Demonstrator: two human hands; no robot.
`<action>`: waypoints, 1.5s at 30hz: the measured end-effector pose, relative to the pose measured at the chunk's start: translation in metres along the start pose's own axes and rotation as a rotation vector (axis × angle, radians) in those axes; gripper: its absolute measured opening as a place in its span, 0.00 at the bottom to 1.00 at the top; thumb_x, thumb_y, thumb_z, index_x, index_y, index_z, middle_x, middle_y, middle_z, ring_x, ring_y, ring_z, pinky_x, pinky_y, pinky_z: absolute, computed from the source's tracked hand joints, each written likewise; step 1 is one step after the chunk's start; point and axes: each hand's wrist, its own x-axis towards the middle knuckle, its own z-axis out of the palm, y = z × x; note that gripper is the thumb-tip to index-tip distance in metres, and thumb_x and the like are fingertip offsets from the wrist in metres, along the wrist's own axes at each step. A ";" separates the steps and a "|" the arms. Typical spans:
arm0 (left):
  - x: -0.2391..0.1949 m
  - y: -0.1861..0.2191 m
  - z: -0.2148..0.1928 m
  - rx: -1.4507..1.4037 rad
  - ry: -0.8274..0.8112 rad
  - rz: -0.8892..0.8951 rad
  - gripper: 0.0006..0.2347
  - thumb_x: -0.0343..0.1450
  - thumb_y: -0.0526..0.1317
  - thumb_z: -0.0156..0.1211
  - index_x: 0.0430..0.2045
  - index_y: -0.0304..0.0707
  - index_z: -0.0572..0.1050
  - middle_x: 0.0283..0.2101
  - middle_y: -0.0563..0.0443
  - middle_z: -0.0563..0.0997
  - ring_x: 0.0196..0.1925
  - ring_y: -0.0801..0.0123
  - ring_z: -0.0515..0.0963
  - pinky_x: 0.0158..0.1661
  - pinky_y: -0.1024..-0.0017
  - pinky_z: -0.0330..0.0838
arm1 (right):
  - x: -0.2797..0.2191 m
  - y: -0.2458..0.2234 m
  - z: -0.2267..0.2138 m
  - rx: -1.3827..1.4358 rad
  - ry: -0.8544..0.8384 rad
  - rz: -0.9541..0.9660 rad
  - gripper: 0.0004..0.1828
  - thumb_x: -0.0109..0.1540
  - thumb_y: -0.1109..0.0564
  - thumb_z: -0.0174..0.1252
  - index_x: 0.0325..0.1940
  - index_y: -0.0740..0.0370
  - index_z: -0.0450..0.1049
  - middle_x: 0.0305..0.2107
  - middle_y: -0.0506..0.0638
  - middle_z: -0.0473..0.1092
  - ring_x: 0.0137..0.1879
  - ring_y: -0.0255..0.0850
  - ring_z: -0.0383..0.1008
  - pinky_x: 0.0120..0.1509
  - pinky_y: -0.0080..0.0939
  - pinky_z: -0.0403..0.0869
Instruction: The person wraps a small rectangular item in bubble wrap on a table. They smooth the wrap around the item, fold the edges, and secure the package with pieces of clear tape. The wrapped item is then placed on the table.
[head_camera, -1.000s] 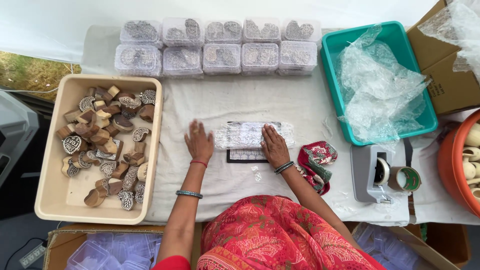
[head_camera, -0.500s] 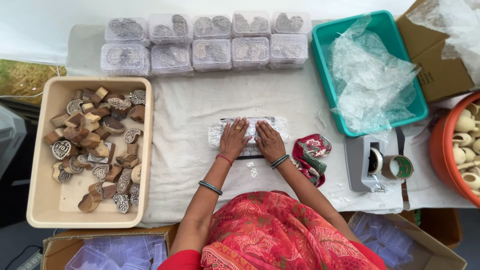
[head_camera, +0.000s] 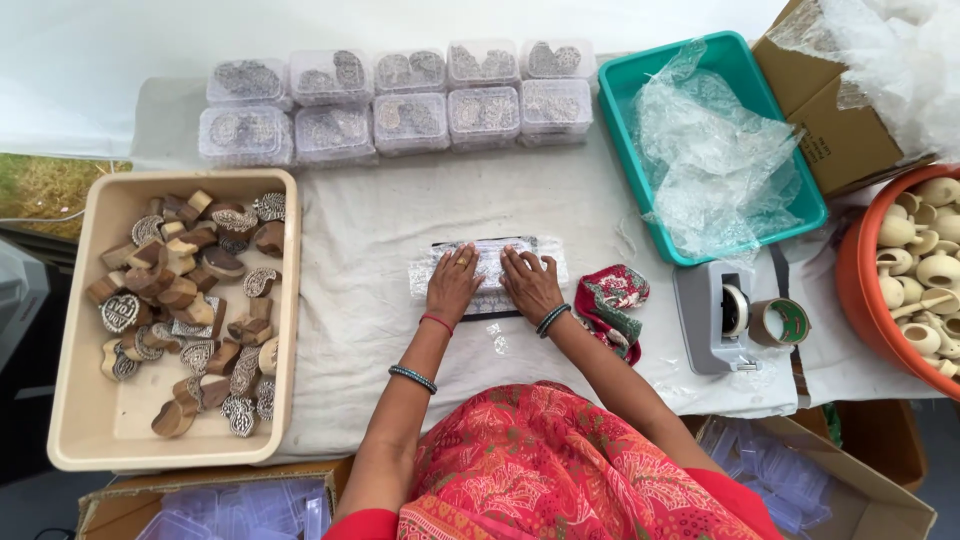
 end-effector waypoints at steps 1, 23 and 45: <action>-0.001 0.000 -0.002 0.001 0.002 -0.005 0.25 0.73 0.52 0.55 0.64 0.40 0.68 0.69 0.51 0.68 0.72 0.65 0.63 0.69 0.63 0.53 | 0.002 0.001 -0.001 0.000 0.001 -0.005 0.28 0.68 0.45 0.51 0.69 0.60 0.67 0.65 0.49 0.66 0.63 0.41 0.64 0.63 0.55 0.61; -0.013 0.017 -0.024 0.019 0.022 -0.176 0.24 0.72 0.50 0.59 0.64 0.46 0.69 0.66 0.56 0.72 0.71 0.65 0.65 0.72 0.55 0.46 | 0.002 -0.004 0.002 0.016 -0.106 0.053 0.28 0.68 0.46 0.50 0.70 0.59 0.65 0.69 0.48 0.62 0.62 0.44 0.65 0.54 0.49 0.65; -0.005 0.026 -0.045 0.063 -0.096 -0.128 0.23 0.75 0.44 0.53 0.67 0.43 0.66 0.62 0.54 0.73 0.59 0.66 0.70 0.71 0.44 0.42 | 0.006 0.017 0.001 0.057 -0.085 -0.081 0.25 0.68 0.45 0.55 0.66 0.56 0.70 0.64 0.46 0.67 0.59 0.41 0.66 0.60 0.51 0.64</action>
